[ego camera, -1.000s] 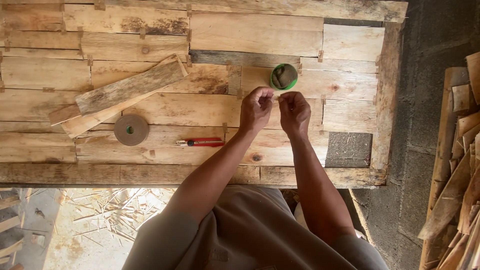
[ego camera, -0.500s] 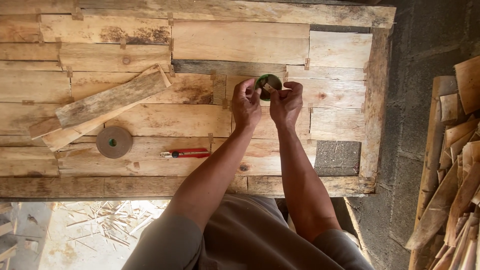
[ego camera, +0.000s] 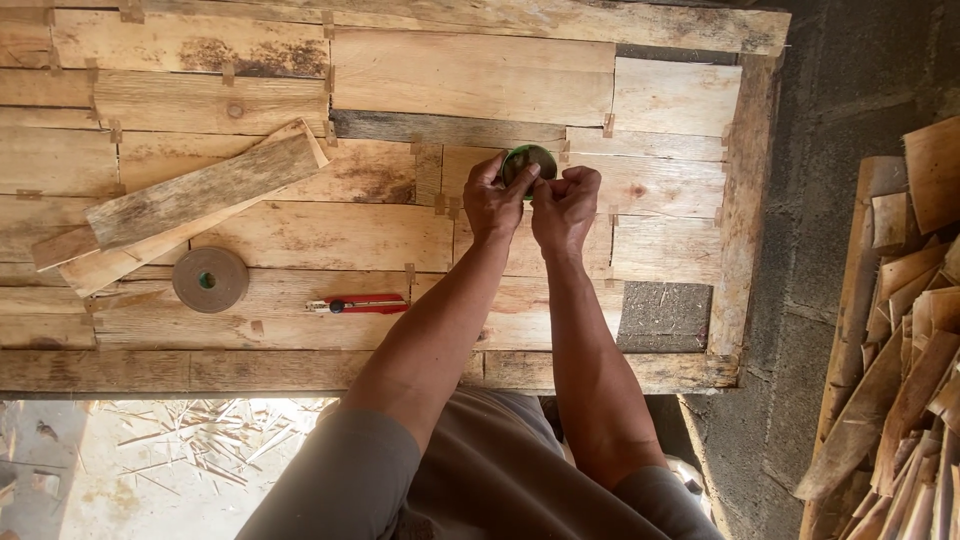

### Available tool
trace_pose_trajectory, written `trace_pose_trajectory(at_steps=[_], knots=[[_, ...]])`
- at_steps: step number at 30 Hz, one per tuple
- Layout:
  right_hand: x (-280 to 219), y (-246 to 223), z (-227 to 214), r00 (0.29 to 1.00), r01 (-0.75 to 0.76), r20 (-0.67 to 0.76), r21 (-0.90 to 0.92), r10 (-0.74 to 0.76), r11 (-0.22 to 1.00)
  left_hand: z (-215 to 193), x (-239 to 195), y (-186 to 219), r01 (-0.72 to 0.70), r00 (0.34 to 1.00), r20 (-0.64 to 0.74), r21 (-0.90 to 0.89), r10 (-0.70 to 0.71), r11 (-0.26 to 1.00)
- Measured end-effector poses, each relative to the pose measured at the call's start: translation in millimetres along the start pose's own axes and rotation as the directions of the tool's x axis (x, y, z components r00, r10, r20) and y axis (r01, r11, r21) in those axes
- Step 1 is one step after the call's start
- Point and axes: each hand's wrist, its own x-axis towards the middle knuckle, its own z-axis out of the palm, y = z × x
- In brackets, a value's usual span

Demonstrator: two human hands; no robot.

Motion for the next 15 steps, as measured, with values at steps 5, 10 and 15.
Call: trace_pose_trajectory(at_steps=[5, 10, 15], knots=[[-9, -14, 1, 0.991, -0.113, -0.053, 0.160, 0.123, 0.981, 1, -2, 2, 0.035, 0.999, -0.007, -0.051, -0.035, 0.998], [-15, 0, -1, 0.984, -0.121, -0.090, 0.272, 0.151, 0.955, 3, 2, -12, 0.044, 0.999, -0.014, -0.111, -0.046, 0.993], [-13, -2, -11, 0.984, -0.106, -0.112, 0.245, 0.137, 0.964, -2, -1, -9, 0.050, 0.999, 0.013, -0.078, -0.049, 0.996]])
